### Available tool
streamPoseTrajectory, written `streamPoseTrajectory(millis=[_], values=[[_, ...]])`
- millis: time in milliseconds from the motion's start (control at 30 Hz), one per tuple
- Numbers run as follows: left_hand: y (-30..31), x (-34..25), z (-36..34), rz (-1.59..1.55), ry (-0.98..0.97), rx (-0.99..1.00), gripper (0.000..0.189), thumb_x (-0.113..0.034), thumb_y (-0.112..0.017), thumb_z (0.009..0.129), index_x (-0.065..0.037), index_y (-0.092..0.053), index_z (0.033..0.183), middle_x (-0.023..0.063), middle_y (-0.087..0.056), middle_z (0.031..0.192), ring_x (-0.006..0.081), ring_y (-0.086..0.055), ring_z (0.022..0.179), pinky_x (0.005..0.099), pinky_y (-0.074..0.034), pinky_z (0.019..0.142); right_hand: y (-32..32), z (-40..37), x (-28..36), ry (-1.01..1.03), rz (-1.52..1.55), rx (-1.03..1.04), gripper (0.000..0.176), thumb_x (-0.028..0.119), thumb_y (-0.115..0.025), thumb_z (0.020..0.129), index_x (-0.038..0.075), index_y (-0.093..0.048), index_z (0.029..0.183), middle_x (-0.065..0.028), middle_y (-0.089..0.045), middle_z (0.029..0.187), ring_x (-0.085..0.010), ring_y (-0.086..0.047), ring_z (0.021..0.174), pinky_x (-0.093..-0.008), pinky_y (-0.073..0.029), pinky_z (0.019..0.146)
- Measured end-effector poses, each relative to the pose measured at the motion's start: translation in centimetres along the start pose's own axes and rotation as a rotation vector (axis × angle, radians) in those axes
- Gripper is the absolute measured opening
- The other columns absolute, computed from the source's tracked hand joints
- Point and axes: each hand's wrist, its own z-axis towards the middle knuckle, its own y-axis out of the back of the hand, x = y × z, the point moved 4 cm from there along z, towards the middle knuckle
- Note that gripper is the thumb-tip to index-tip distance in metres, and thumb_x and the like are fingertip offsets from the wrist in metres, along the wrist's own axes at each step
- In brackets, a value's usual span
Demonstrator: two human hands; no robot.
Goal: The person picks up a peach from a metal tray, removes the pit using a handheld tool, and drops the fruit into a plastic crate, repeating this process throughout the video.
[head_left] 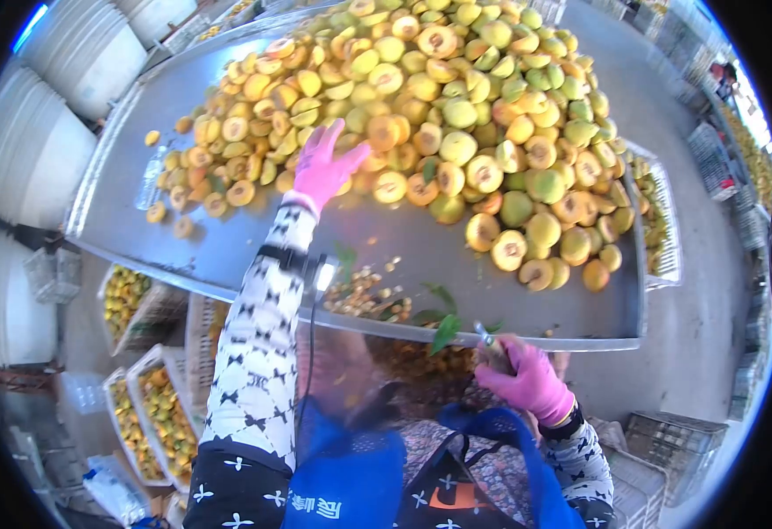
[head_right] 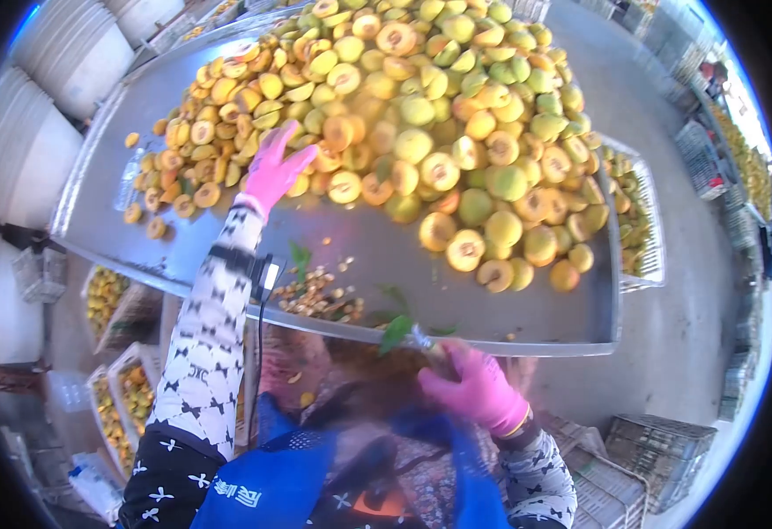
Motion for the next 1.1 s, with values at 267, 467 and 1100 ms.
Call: streamPoseTrajectory(millis=[267,467,1100], values=[[-1.3,-5.5,-1.7,0.009,0.138,0.356,0.060,-0.050,-0.077,0.075,-0.021,-0.064,0.126,0.0193,-0.044,0.145,0.0440,-0.040,0.133,0.0504,-0.034,0.112,11.9,14.5,2.0,0.576,-0.576,-0.560,0.041,0.006,-0.068,0.078,0.001,-0.060,0.118,-0.0203,-0.062,0.113,-0.0408,-0.062,0.098,-0.0437,-0.052,0.084],[2.1,-8.6,-5.9,-0.191,-0.036,0.406,0.057,-0.047,-0.075,0.081,-0.013,-0.065,0.125,0.0168,-0.059,0.132,0.0393,-0.049,0.127,0.0470,-0.035,0.111,16.8,31.4,8.9,0.628,-0.976,-0.832,0.046,0.020,-0.068,0.076,0.014,-0.066,0.122,-0.0134,-0.057,0.137,-0.0374,-0.052,0.124,-0.0468,-0.042,0.107],[-1.3,2.4,13.0,0.173,0.189,-0.094,0.054,-0.051,-0.070,0.076,-0.021,-0.066,0.120,0.0213,-0.047,0.134,0.0448,-0.039,0.128,0.0593,-0.032,0.104,14.1,48.7,12.6,0.413,-0.664,-0.205,0.068,0.009,-0.065,0.068,0.016,-0.059,0.136,-0.0135,-0.058,0.132,-0.0341,-0.056,0.121,-0.0389,-0.043,0.107]])
